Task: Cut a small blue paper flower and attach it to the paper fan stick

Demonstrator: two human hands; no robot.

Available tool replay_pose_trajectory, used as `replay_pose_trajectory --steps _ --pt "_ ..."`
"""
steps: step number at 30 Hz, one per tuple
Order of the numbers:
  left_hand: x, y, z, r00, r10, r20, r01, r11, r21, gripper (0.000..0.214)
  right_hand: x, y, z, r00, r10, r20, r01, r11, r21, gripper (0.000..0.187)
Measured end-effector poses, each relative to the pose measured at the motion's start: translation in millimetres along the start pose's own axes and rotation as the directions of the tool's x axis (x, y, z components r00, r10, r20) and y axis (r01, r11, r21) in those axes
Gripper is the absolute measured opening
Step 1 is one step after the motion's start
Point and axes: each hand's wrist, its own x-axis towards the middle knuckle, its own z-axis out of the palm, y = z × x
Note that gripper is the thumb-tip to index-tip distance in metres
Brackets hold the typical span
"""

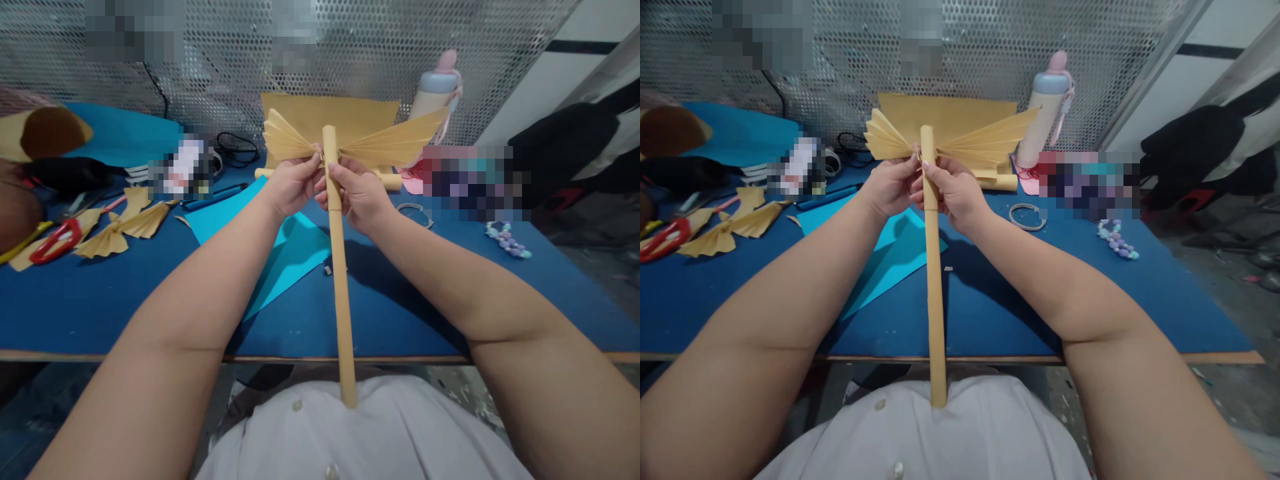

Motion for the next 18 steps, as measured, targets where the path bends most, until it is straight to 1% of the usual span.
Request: replay_pose_trajectory --steps 6,10,14,16,18 --pt "0.8 -3.2 2.9 0.999 0.003 -0.046 -0.008 0.996 -0.089 0.020 0.0 0.6 0.4 1.000 0.012 -0.001 -0.012 1.000 -0.001 0.012" --pt "0.5 -7.1 7.0 0.996 0.023 -0.082 -0.032 0.995 -0.099 0.025 0.5 1.6 0.4 1.000 0.014 -0.014 -0.014 1.000 -0.006 0.014" --pt "-0.6 -9.1 10.9 0.996 -0.009 -0.086 0.000 0.995 -0.096 0.038 0.3 1.4 -0.4 1.000 0.020 -0.001 -0.020 1.000 -0.004 0.018" --pt "-0.9 -9.4 13.2 0.992 -0.044 -0.120 0.031 0.994 -0.109 0.042 -0.7 0.2 0.0 1.000 0.023 0.001 -0.023 1.000 -0.005 0.017" --pt "-0.8 -9.8 15.4 0.979 -0.102 -0.179 0.079 0.988 -0.133 0.044 -2.0 -1.4 0.9 1.000 0.027 -0.004 -0.027 1.000 -0.009 0.017"
